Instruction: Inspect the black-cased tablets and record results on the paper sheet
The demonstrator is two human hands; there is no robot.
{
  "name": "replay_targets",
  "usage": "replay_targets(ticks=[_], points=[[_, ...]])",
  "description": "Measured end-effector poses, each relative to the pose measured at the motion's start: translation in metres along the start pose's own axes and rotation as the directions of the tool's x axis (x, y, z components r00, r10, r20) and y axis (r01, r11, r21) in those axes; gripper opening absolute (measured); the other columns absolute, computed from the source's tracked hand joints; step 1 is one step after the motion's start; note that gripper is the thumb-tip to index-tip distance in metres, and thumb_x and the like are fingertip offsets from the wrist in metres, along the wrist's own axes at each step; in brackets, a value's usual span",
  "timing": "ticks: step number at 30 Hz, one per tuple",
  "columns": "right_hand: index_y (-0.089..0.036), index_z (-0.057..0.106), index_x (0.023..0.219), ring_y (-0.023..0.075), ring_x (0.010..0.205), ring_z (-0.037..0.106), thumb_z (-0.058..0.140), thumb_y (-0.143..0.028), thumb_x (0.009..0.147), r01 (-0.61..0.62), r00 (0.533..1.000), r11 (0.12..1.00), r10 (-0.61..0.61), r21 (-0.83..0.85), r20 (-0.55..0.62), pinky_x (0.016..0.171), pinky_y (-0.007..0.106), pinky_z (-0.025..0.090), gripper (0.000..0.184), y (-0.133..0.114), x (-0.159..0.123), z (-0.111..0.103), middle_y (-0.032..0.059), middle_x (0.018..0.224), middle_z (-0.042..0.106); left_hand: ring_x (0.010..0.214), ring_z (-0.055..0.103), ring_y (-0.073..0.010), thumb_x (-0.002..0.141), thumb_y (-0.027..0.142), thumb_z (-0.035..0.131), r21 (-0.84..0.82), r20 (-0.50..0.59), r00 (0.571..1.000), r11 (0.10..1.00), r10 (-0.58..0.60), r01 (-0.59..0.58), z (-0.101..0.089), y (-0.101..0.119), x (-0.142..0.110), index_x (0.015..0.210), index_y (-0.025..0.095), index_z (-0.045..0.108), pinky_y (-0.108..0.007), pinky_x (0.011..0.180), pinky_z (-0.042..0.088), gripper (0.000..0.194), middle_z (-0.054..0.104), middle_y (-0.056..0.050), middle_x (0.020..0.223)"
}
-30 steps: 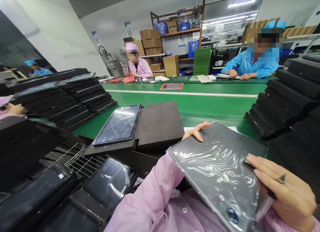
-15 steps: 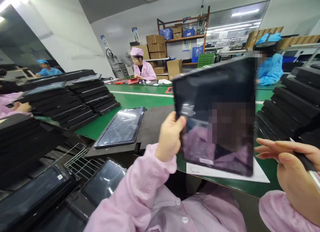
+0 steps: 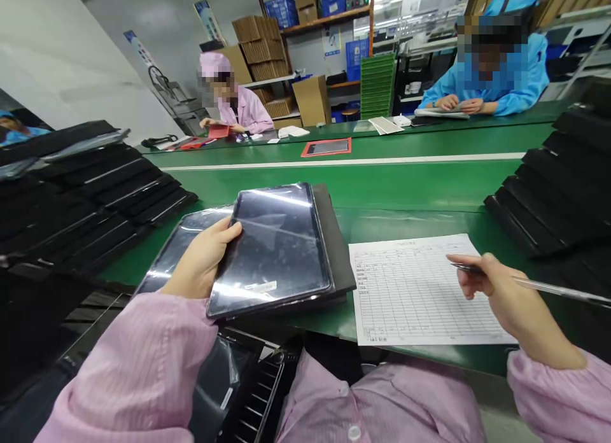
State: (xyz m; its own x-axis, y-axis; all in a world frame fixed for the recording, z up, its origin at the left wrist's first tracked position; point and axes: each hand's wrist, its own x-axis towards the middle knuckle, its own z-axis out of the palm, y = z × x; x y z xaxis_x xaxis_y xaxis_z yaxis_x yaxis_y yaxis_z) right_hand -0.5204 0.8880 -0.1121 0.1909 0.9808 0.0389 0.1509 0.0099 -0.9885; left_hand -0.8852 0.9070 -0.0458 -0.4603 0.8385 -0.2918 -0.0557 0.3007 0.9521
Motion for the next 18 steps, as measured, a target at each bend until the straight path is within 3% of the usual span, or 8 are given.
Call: replay_targets(ticks=[3,6,9,10,12,14,16,18], points=[[-0.017,0.062,0.065,0.0112,0.042,0.046,0.067,-0.055,0.062,-0.05,0.997,0.992,0.056,-0.113,0.054,0.037,0.021,0.04,0.039,0.008,0.015,0.017,-0.0004,0.05,0.052,0.09,0.059,-0.0136,0.083,0.013,0.048,0.076,-0.035,0.998,0.996,-0.043,0.045,0.002,-0.004,0.006,0.116,0.016,0.056,-0.03,0.082,0.043,0.034,0.07,0.005,0.08],[-0.019,0.058,0.065,0.0118,0.039,0.048,0.065,-0.043,0.064,-0.053,0.982,0.976,0.089,-0.211,0.168,0.036,0.021,0.042,0.025,0.021,0.024,0.031,-0.0004,0.052,0.056,0.107,0.055,-0.0164,0.08,0.017,0.053,0.26,-0.137,0.989,0.965,0.058,-0.02,0.0,-0.01,0.013,0.123,0.02,0.051,-0.036,0.097,0.038,0.043,0.061,0.002,0.119],[-0.018,0.065,0.089,0.0148,0.045,0.058,0.057,-0.038,0.08,0.191,0.935,0.925,-0.069,-0.328,0.349,0.039,0.023,0.049,0.023,0.037,0.024,0.039,0.0047,0.071,0.068,0.123,0.044,-0.0229,0.071,0.037,0.057,0.562,0.013,0.97,0.8,0.243,-0.208,-0.007,-0.023,0.019,0.122,0.02,0.053,-0.041,0.107,0.03,0.054,0.047,-0.001,0.135],[-0.018,0.064,0.096,0.0158,0.051,0.062,0.051,-0.035,0.087,0.352,0.886,0.873,-0.194,-0.338,0.421,0.043,0.023,0.051,0.023,0.042,0.023,0.041,0.0057,0.078,0.07,0.127,0.04,-0.0259,0.067,0.045,0.056,0.643,0.107,0.956,0.714,0.275,-0.277,-0.01,-0.028,0.02,0.119,0.021,0.055,-0.043,0.108,0.029,0.057,0.045,-0.001,0.137],[-0.017,0.061,0.099,0.0158,0.059,0.065,0.041,-0.028,0.097,0.667,0.71,0.671,-0.441,-0.324,0.549,0.049,0.023,0.054,0.022,0.05,0.019,0.044,0.0057,0.081,0.07,0.131,0.033,-0.03,0.064,0.057,0.052,0.742,0.243,0.92,0.552,0.307,-0.38,-0.016,-0.04,0.023,0.115,0.023,0.059,-0.048,0.105,0.033,0.061,0.04,0.0,0.14],[-0.016,0.058,0.094,0.0137,0.054,0.062,0.035,-0.022,0.1,0.834,0.542,0.442,-0.545,-0.331,0.64,0.046,0.022,0.051,0.025,0.053,0.015,0.048,0.0036,0.07,0.067,0.131,0.032,-0.0307,0.068,0.061,0.047,0.777,0.326,0.877,0.428,0.354,-0.462,-0.022,-0.051,0.026,0.114,0.028,0.06,-0.05,0.1,0.039,0.058,0.038,0.003,0.141],[-0.014,0.056,0.092,0.0119,0.044,0.055,0.032,-0.021,0.101,0.879,0.475,0.319,-0.516,-0.355,0.713,0.039,0.023,0.045,0.027,0.055,0.011,0.052,0.0012,0.062,0.062,0.131,0.033,-0.0274,0.077,0.058,0.042,0.768,0.411,0.804,0.311,0.429,-0.559,-0.027,-0.061,0.028,0.121,0.038,0.052,-0.049,0.101,0.039,0.05,0.035,0.009,0.142],[-0.013,0.055,0.092,0.012,0.044,0.053,0.03,-0.024,0.101,0.888,0.458,0.285,-0.457,-0.362,0.763,0.037,0.025,0.042,0.029,0.055,0.009,0.055,0.0024,0.067,0.062,0.132,0.031,-0.0223,0.084,0.051,0.037,0.736,0.49,0.715,0.203,0.499,-0.646,-0.03,-0.068,0.03,0.129,0.049,0.037,-0.046,0.107,0.031,0.045,0.029,0.018,0.143]])
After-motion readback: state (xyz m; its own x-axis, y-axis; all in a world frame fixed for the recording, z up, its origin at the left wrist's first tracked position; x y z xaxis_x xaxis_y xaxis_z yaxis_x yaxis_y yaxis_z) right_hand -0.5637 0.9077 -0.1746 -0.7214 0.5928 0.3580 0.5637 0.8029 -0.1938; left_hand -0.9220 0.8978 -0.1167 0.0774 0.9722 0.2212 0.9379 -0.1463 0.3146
